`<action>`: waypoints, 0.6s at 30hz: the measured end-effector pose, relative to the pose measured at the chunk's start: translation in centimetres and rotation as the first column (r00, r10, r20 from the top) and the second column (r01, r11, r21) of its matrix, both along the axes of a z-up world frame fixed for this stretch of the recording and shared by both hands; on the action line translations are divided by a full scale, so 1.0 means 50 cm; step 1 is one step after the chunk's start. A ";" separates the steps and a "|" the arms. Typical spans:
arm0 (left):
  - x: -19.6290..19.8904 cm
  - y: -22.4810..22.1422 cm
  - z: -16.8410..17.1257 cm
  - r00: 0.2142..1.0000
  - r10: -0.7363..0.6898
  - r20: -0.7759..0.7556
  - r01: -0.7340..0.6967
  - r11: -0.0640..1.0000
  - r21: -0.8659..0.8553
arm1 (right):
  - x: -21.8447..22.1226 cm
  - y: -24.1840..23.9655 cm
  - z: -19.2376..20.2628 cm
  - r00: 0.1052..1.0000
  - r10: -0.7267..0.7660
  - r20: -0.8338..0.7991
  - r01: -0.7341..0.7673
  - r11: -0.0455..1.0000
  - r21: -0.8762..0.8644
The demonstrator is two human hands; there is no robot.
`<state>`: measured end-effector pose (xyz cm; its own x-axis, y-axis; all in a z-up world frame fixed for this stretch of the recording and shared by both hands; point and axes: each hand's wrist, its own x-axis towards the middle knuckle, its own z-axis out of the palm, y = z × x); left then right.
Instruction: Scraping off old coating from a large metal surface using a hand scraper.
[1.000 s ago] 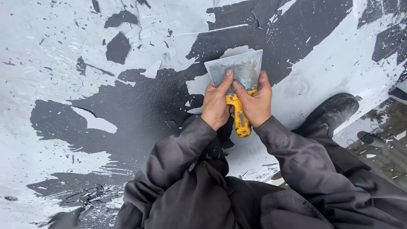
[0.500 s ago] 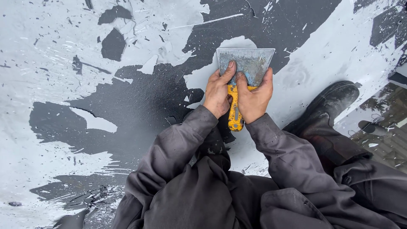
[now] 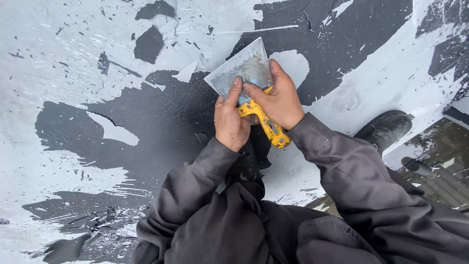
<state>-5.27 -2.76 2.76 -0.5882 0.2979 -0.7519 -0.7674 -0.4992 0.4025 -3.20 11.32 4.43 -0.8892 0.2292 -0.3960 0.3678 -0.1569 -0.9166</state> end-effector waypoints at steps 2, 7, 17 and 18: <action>0.051 0.014 -0.010 0.998 -0.051 -0.022 0.053 0.996 0.069 | 0.043 0.045 0.021 0.989 0.069 0.127 -0.054 0.992 -0.114; 0.082 0.040 -0.007 0.968 -0.108 0.227 0.061 0.977 0.204 | 0.114 0.095 0.031 0.914 0.168 0.369 -0.091 0.972 -0.217; 0.133 0.007 -0.039 0.959 -0.114 0.261 0.088 0.990 0.108 | 0.144 0.053 -0.015 0.837 0.232 0.496 -0.061 0.940 -0.337; 0.168 -0.010 -0.083 0.949 -0.150 0.277 0.096 0.975 0.202 | 0.146 0.046 -0.033 0.891 0.244 0.382 -0.234 0.969 -0.075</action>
<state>3.14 -3.26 -1.36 -0.3038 0.5031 -0.8091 -0.8969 -0.4376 0.0647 4.13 13.60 2.75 -0.6917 0.0136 -0.7221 0.7211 -0.0418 -0.6916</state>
